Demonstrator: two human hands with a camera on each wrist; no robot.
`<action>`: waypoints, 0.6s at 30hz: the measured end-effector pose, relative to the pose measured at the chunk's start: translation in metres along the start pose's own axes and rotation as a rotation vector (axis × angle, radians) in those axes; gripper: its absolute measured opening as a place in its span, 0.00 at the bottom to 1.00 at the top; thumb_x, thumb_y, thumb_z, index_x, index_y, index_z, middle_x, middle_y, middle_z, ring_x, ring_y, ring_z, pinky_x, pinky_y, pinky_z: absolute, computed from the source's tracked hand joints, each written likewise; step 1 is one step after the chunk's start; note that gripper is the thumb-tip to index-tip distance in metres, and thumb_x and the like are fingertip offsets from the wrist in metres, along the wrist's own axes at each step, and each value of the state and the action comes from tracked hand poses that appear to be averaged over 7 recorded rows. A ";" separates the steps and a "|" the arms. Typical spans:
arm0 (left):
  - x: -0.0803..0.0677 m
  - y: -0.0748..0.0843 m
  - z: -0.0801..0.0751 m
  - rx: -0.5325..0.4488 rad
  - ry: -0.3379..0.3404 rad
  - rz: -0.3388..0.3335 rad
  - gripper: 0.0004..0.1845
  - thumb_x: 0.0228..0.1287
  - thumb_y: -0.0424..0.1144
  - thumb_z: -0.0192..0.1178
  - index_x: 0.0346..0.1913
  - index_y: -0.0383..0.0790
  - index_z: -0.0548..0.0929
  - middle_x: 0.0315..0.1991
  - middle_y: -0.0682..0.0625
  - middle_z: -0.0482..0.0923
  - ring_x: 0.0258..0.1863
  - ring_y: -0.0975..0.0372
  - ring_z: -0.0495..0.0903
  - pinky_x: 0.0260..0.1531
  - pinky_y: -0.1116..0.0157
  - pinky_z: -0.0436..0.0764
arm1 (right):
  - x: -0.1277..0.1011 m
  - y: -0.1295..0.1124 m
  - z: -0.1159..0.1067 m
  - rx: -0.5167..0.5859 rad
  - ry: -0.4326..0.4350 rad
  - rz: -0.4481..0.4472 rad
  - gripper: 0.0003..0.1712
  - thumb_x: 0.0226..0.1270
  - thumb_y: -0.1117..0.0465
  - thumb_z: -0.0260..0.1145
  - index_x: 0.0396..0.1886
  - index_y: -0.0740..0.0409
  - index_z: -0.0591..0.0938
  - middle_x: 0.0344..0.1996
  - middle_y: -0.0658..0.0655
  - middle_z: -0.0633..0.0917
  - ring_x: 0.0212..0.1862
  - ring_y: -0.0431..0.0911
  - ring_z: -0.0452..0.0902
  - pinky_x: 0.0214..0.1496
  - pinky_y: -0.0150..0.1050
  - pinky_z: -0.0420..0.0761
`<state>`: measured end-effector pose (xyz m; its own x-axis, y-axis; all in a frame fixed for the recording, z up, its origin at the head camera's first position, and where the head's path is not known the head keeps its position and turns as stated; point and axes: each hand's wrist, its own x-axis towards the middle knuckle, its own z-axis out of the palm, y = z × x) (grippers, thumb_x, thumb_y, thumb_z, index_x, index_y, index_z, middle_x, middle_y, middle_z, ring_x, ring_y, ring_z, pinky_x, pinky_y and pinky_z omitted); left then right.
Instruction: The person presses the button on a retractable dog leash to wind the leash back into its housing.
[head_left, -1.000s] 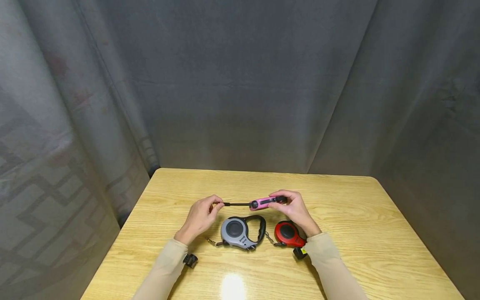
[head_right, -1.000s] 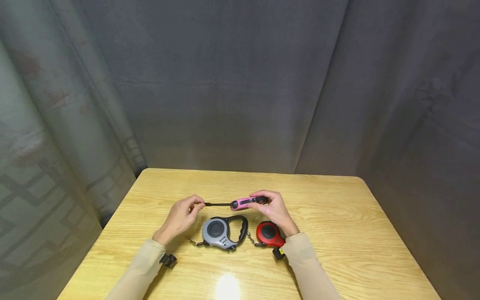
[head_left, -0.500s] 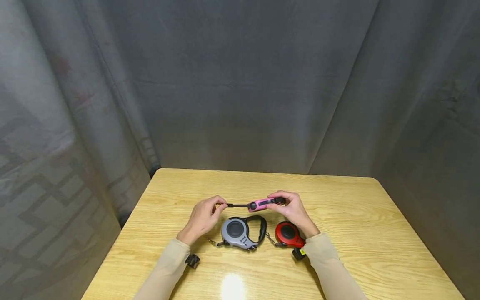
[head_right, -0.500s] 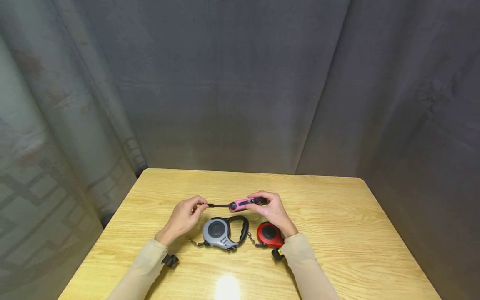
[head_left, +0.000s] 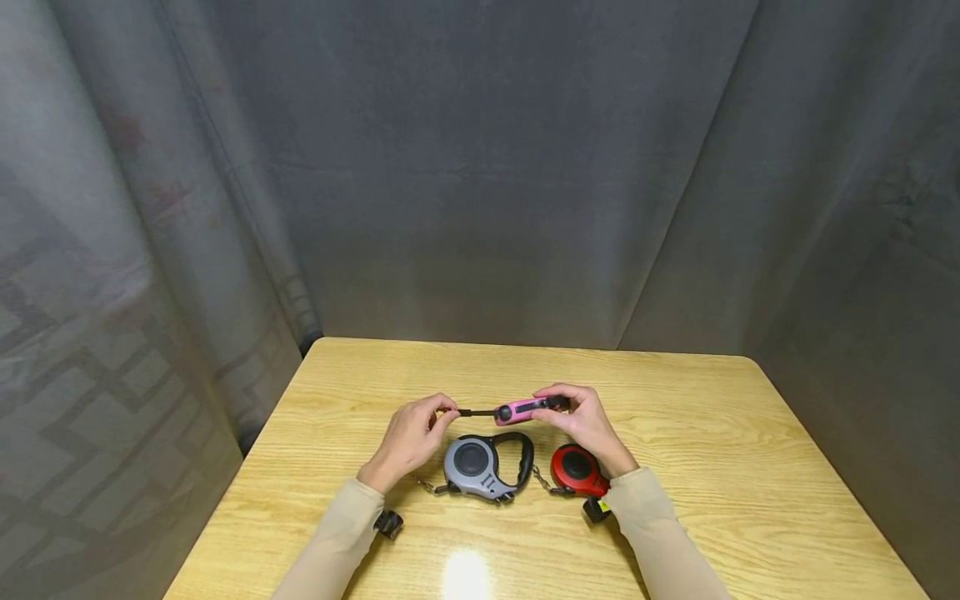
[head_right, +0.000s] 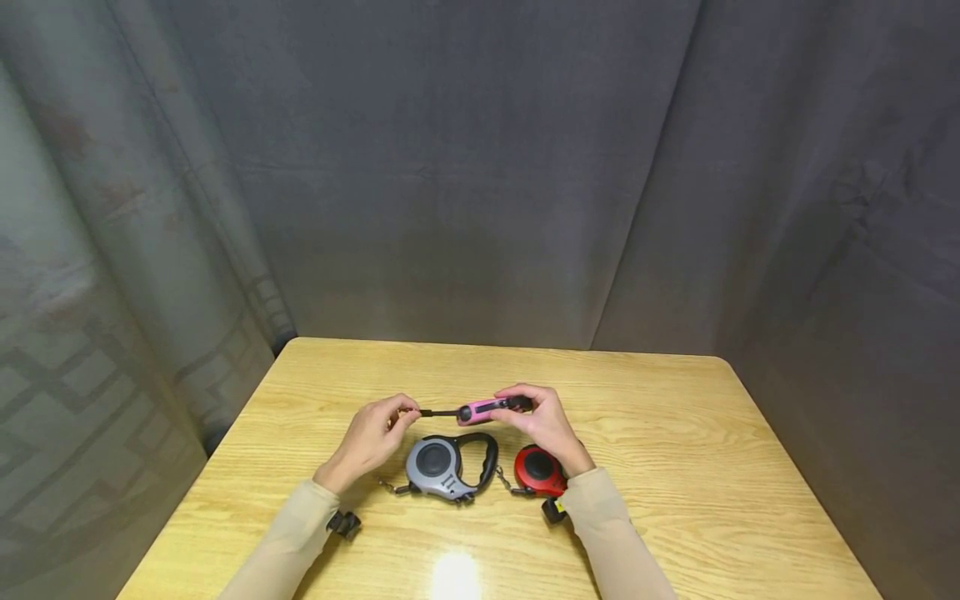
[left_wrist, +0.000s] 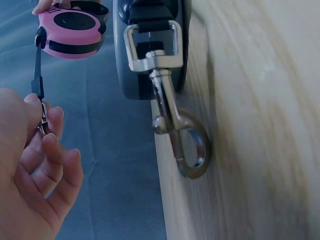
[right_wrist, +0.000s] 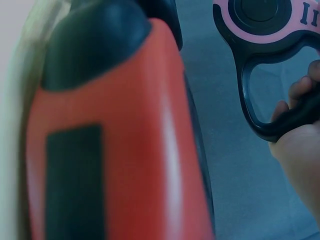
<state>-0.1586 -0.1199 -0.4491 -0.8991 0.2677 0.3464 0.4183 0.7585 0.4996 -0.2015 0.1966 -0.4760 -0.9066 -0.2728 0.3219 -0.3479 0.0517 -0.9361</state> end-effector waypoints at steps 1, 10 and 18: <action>0.000 0.000 0.000 0.003 0.001 0.001 0.03 0.75 0.41 0.67 0.45 0.50 0.89 0.26 0.63 0.76 0.22 0.74 0.67 0.27 0.71 0.68 | 0.000 0.000 0.000 0.000 -0.001 -0.001 0.17 0.58 0.72 0.80 0.48 0.70 0.89 0.37 0.42 0.89 0.32 0.38 0.73 0.30 0.30 0.73; 0.000 0.005 0.003 0.001 -0.016 0.010 0.03 0.76 0.42 0.66 0.46 0.49 0.89 0.24 0.63 0.74 0.21 0.74 0.66 0.26 0.71 0.67 | 0.000 0.001 0.001 -0.026 -0.023 -0.006 0.18 0.58 0.71 0.81 0.48 0.72 0.89 0.37 0.43 0.89 0.32 0.36 0.73 0.30 0.29 0.73; 0.002 0.011 0.009 -0.013 -0.047 0.010 0.04 0.76 0.43 0.66 0.46 0.50 0.89 0.25 0.61 0.77 0.21 0.74 0.67 0.26 0.70 0.68 | -0.002 0.000 0.002 -0.024 -0.037 0.003 0.17 0.59 0.70 0.81 0.48 0.69 0.90 0.36 0.48 0.88 0.32 0.37 0.73 0.31 0.30 0.73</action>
<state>-0.1571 -0.1056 -0.4500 -0.8997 0.3032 0.3141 0.4289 0.7482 0.5062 -0.1990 0.1956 -0.4770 -0.8983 -0.3083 0.3130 -0.3512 0.0756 -0.9333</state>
